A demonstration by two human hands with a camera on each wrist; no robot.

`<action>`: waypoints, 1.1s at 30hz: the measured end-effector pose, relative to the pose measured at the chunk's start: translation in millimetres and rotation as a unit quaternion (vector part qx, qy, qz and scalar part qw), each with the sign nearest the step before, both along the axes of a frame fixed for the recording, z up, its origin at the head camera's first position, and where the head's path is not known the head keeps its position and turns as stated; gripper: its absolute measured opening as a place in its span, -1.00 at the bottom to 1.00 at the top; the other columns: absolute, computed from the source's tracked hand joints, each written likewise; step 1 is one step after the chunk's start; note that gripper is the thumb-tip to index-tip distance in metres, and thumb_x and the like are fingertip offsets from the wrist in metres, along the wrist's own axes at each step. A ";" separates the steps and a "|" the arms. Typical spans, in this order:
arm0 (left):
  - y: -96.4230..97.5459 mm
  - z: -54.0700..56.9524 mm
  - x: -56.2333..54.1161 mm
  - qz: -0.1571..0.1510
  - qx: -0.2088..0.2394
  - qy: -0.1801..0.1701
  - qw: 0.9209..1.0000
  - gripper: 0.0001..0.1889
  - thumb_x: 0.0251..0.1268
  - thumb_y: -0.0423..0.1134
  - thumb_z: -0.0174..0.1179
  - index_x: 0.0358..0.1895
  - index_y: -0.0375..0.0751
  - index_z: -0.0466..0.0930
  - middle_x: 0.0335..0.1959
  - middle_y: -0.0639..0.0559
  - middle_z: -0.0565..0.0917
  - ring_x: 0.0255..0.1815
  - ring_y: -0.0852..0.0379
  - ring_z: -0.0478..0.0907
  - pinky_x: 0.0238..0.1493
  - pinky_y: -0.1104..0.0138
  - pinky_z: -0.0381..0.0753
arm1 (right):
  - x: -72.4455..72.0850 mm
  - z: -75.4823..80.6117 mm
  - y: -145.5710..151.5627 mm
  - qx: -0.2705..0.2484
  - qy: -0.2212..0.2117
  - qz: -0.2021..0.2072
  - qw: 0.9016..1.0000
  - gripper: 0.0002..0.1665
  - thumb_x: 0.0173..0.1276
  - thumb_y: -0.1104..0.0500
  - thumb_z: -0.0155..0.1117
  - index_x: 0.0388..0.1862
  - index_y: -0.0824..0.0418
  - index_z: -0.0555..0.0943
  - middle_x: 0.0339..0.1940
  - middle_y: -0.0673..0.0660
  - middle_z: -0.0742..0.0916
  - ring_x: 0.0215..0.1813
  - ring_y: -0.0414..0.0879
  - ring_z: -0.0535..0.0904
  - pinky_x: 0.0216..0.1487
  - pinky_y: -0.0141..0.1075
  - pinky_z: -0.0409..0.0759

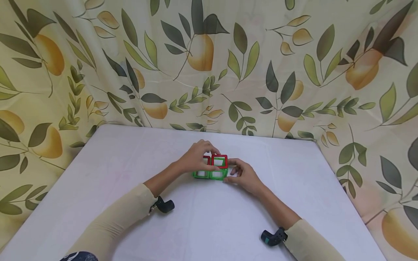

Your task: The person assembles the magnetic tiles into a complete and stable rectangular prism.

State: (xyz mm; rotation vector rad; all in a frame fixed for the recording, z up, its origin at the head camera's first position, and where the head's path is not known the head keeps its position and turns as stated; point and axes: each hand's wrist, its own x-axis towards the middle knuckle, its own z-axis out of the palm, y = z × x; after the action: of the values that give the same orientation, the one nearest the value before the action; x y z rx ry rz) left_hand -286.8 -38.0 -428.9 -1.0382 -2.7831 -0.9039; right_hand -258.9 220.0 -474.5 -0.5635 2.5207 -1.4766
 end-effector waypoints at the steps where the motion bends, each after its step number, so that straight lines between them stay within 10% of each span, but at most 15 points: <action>1: 0.4 -0.9 -0.1 0.001 -0.003 0.000 1.000 -0.47 0.20 0.15 0.54 0.17 0.01 0.74 0.05 0.10 0.66 0.12 0.11 0.41 0.11 0.15 0.43 | -0.6 -0.9 0.1 -0.001 0.001 0.001 1.000 -0.21 0.22 0.31 0.62 0.41 0.35 0.50 0.01 0.22 0.66 -0.14 0.11 0.50 -0.22 -0.33 0.46; 19: -0.9 -8.6 2.0 0.005 -0.014 -0.004 1.000 -0.40 0.17 0.16 0.55 0.24 0.00 0.71 0.06 0.09 0.65 0.11 0.10 0.44 0.08 0.16 0.44 | 0.2 -3.8 1.1 -0.007 0.001 0.000 1.000 -0.21 0.20 0.32 0.63 0.39 0.35 0.52 0.02 0.22 0.67 -0.14 0.15 0.51 -0.22 -0.33 0.47; 33: -34.8 -19.2 4.2 0.041 0.017 -0.144 0.989 -0.18 0.10 -0.01 0.64 0.41 -0.17 0.48 0.26 -0.01 0.59 0.27 0.04 0.44 0.19 0.21 0.60 | -2.3 -3.9 0.1 0.000 -0.010 -0.017 1.000 -0.17 0.17 0.38 0.62 0.42 0.37 0.50 0.01 0.25 0.67 -0.13 0.16 0.50 -0.24 -0.35 0.46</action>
State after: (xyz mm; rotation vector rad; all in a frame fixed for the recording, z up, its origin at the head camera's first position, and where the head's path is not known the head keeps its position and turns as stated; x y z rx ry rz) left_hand -282.6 -72.8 -448.2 -0.8408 -2.9998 -1.1729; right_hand -261.3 220.1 -478.4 -0.5057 2.5275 -1.4863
